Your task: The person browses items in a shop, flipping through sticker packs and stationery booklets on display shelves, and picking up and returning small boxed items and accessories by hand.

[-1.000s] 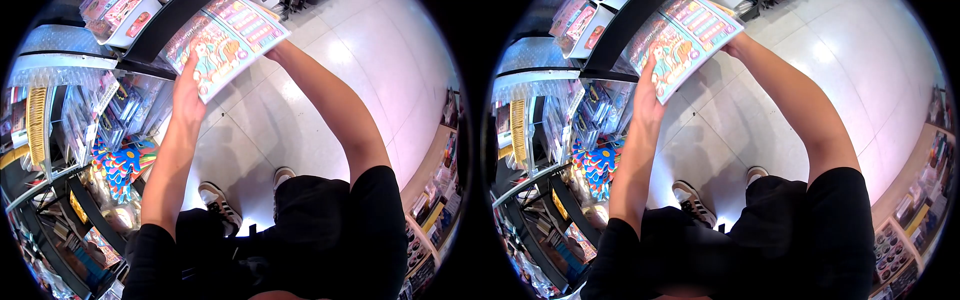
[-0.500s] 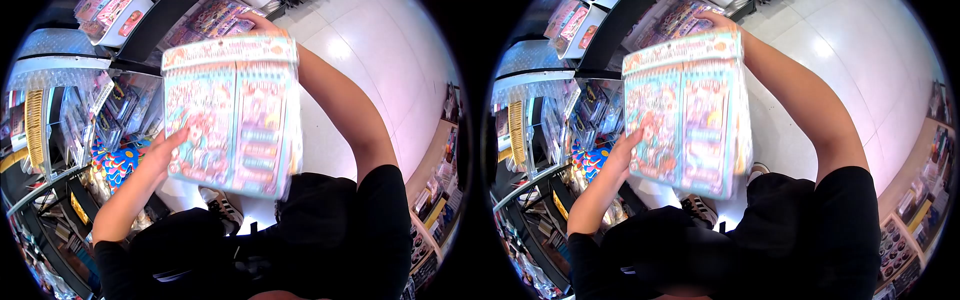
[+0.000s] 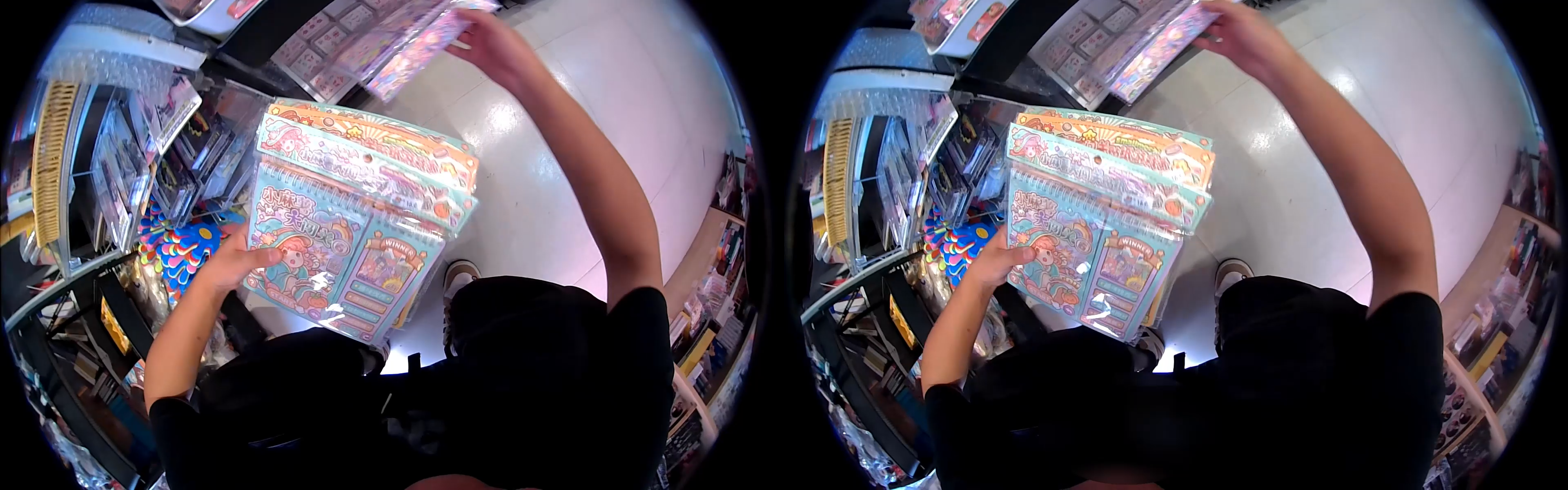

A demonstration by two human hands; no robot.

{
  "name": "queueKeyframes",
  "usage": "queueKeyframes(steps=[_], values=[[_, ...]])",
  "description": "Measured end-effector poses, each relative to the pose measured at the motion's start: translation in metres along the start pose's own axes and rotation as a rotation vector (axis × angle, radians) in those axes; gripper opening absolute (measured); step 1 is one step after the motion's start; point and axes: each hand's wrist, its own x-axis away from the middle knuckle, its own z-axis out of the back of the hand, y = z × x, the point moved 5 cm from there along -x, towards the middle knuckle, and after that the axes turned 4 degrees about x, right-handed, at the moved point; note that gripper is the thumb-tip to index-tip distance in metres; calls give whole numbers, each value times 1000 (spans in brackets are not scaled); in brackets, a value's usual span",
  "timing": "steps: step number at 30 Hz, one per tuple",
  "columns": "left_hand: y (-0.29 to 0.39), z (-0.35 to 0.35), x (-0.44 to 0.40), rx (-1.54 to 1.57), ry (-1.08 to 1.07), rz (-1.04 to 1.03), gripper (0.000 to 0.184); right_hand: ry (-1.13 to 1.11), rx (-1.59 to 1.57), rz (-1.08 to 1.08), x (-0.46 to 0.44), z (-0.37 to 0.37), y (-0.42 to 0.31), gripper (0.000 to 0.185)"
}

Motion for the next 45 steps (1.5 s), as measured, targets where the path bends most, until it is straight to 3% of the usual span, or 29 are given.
queueKeyframes(steps=[1,2,4,6,7,9,12,14,18,24,30,32,33,34,36,38,39,40,42,45], values=[[3,2,1,-45,-32,-19,78,-139,-135,-29,-8,35,5,26],[5,2,3,-88,-66,-35,77,-89,-141,-22,18,12,-17,30],[10,4,1,-87,-83,-20,72,-227,-218,-11,35,13,-41,45],[16,-3,0,-161,-156,-69,72,-146,-178,-90,45,37,-49,49],[21,-9,-1,-139,-152,-81,73,-145,-175,-95,48,55,-53,49],[32,-17,1,-201,-184,-89,73,-309,-144,-133,51,79,-58,32],[45,-28,-2,-304,-220,-116,73,-338,-44,-125,65,48,-47,36],[56,-39,-4,-340,-218,-138,73,-410,-54,-352,79,-20,-26,33],[69,-49,-10,-426,-137,-164,70,-444,59,-413,96,-83,16,40],[68,-54,-20,-407,-71,-454,78,-616,-19,-473,99,-98,25,44],[44,-63,-31,-119,-149,-195,90,-571,-212,-582,108,-87,35,53],[40,-66,-33,-76,-191,-209,89,-519,-415,-654,107,-67,46,64],[37,-66,-32,-6,-214,-186,87,-613,-575,-723,120,-76,35,81],[33,-67,-31,65,-236,-165,86,-618,-568,-724,130,-69,33,81],[30,-64,-30,101,-222,-176,84,-391,-635,-631,145,-30,30,109],[30,-61,-30,183,-174,-205,79,-425,-465,-484,170,-11,30,131],[28,-61,-34,188,-170,-207,79,-605,-439,-482,186,-9,33,136],[25,-61,-41,164,-139,-206,77,-560,-355,-404,199,-24,32,130],[23,-67,-55,142,-105,-198,74,-226,-175,-329,214,-29,47,116],[42,-98,-80,-98,-159,-432,71,130,147,-249,208,-20,72,75]])
